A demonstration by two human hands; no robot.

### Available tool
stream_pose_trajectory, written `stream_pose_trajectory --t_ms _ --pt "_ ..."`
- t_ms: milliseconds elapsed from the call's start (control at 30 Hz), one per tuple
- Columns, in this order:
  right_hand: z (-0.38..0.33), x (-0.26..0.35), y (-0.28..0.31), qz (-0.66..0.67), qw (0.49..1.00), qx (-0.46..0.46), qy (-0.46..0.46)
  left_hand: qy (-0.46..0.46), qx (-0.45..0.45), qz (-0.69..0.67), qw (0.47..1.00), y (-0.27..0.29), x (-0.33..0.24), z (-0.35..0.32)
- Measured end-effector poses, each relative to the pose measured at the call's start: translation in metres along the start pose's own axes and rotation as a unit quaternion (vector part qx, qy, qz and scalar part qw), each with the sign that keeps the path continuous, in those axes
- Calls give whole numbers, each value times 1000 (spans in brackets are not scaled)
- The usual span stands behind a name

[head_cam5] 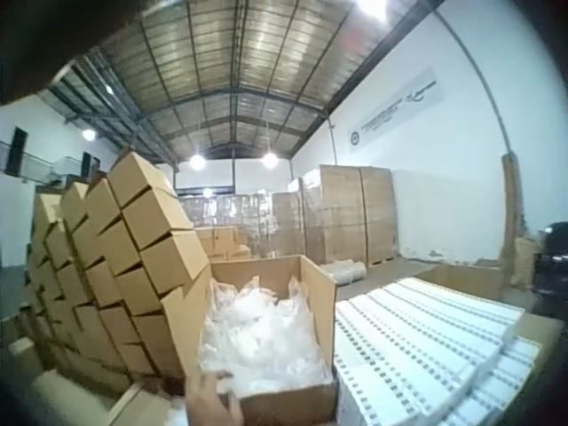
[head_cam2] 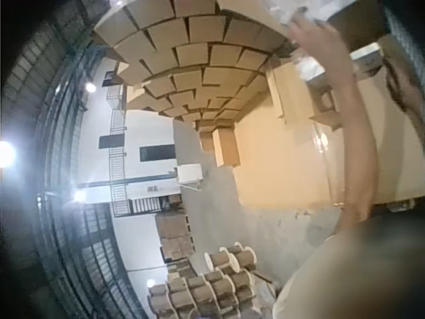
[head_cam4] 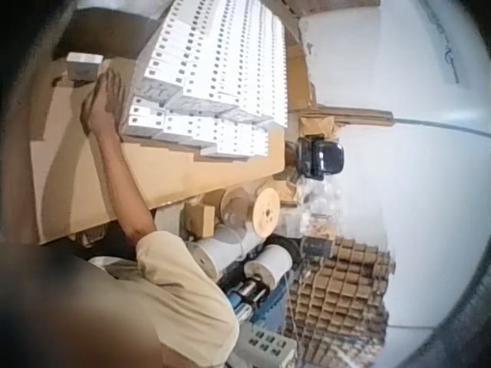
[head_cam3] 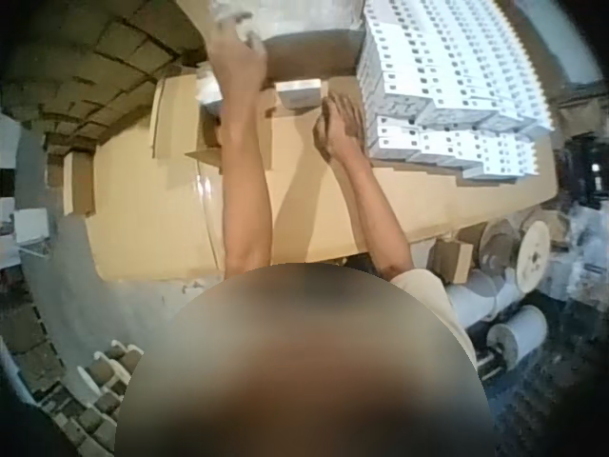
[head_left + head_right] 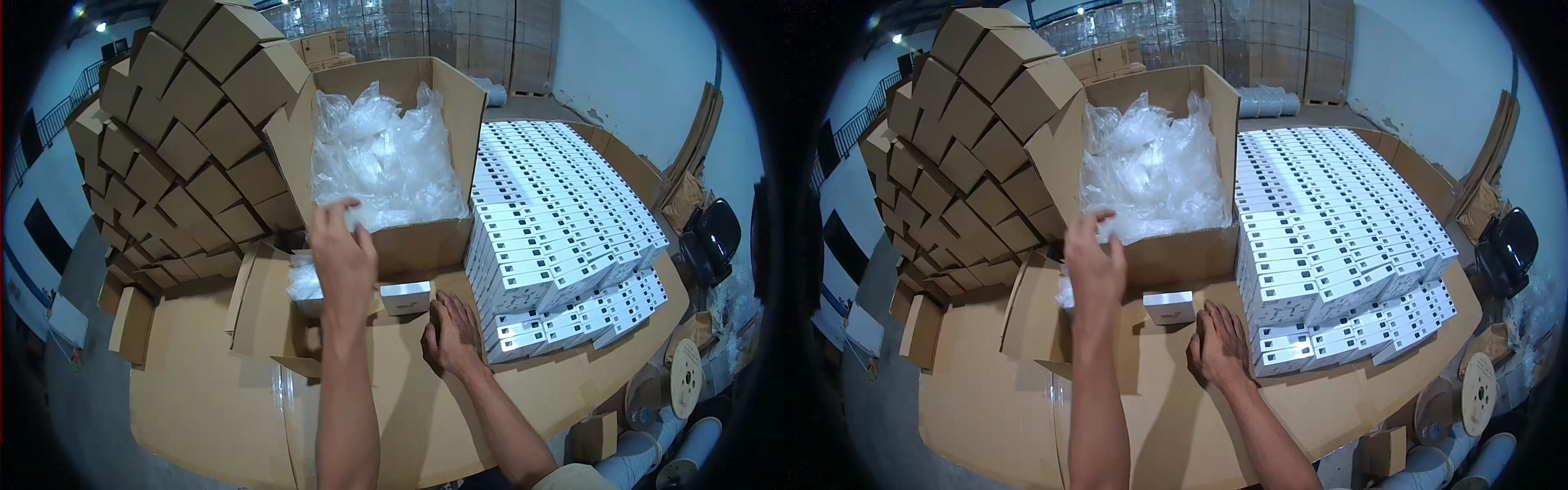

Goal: Packing small white electronic device boxes into bubble wrap sleeves and then into smaller cardboard boxes.

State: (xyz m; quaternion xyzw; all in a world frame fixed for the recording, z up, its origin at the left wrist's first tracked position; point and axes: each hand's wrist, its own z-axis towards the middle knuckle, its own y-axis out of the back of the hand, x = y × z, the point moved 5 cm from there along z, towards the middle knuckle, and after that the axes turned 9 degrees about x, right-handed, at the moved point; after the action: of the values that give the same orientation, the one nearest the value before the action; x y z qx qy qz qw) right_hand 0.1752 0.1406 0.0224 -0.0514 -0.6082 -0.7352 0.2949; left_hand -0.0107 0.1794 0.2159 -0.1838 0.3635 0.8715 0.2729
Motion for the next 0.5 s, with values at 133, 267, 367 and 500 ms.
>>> stream_pose_trajectory --t_ms 133,267,367,500 --pt "-4 -8 0 10 1000 -4 -19 -40 119 90 988 -7 33 60" --pt "-3 -6 -2 12 999 9 -30 -72 222 123 965 -18 58 84" --pt "-3 -4 -1 21 999 16 -28 -75 252 116 958 -20 62 92" --pt "-3 -6 1 24 999 26 -34 -119 184 76 973 -15 55 108"
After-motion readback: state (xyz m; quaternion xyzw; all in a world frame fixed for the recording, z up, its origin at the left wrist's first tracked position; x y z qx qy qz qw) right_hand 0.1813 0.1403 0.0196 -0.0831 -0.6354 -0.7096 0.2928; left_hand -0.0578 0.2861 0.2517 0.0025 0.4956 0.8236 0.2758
